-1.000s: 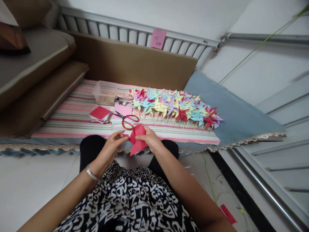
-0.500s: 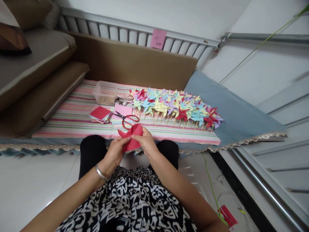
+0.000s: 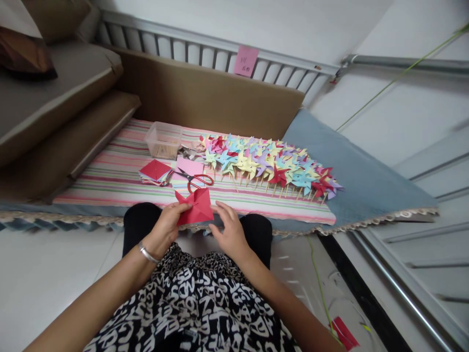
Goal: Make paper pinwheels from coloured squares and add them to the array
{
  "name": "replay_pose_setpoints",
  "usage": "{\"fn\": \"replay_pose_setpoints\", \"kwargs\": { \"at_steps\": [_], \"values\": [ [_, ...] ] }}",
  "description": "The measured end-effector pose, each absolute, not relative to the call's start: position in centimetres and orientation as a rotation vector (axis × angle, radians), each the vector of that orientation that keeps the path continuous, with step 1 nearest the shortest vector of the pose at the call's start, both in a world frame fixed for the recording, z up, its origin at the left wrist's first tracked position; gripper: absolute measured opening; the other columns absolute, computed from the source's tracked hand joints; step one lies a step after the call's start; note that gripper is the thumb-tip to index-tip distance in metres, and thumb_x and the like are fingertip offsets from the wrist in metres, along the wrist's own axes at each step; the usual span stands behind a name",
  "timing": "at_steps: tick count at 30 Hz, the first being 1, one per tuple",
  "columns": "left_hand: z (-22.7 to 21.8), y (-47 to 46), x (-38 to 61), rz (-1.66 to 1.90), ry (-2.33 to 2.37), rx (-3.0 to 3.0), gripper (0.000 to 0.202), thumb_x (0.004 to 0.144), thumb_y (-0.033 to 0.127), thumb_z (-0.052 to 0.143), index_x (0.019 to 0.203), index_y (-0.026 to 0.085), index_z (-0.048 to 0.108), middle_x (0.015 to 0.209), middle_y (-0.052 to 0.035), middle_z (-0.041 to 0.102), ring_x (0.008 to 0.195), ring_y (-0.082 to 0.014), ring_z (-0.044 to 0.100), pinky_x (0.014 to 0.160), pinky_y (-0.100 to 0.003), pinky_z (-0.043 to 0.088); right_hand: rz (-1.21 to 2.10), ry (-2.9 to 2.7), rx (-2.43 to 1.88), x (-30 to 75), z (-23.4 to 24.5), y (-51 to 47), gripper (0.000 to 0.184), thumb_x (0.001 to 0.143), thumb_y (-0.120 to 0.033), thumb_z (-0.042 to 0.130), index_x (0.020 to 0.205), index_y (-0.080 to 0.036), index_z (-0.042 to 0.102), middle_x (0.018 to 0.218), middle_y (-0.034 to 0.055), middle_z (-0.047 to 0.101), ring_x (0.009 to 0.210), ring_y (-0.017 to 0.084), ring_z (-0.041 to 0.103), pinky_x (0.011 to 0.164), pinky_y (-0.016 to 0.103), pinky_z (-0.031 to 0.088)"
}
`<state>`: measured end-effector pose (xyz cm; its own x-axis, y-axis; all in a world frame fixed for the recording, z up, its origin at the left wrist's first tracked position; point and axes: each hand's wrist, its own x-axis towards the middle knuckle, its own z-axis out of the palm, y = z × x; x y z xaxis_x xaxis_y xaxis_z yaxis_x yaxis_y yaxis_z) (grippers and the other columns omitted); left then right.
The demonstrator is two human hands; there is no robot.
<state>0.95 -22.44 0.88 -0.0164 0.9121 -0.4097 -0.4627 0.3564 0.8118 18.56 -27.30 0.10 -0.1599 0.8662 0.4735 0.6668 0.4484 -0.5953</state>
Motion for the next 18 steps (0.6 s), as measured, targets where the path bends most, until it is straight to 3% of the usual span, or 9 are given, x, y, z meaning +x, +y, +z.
{"fn": "replay_pose_setpoints", "kwargs": {
  "at_steps": [3,8,18],
  "values": [
    [0.9,-22.4,1.1,1.157,1.113,0.525,0.024,0.043,0.020,0.080,0.056,0.011,0.062,0.054,-0.0057,0.066,0.047,-0.0153,0.057,0.051,-0.027,0.043,0.159,-2.002,-1.312,18.1,-0.1,-27.6,0.043,0.078,-0.008,0.055,0.118,-0.022,0.057,0.135,0.0120,0.045,0.121,0.026,0.045,0.103,0.045,0.039],
    [1.0,-22.5,1.2,1.148,1.128,0.547,0.024,0.042,0.020,0.080,0.056,0.012,0.062,0.053,-0.0045,0.066,0.047,-0.0146,0.056,0.051,-0.026,0.043,0.050,-1.992,-1.276,17.5,0.2,-27.1,0.027,0.080,-0.008,0.051,0.101,-0.018,0.064,0.130,0.0130,0.050,0.114,0.025,0.049,0.098,0.043,0.043],
    [0.6,-22.6,1.3,1.078,1.128,0.662,0.023,0.048,0.022,0.079,0.064,0.011,0.068,0.059,-0.0074,0.069,0.048,-0.0161,0.060,0.051,-0.026,0.045,0.192,-1.993,-1.249,18.1,0.9,-27.2,0.016,0.085,-0.018,0.056,0.091,-0.024,0.069,0.121,0.0088,0.057,0.111,0.025,0.050,0.095,0.044,0.042]
  ]
}}
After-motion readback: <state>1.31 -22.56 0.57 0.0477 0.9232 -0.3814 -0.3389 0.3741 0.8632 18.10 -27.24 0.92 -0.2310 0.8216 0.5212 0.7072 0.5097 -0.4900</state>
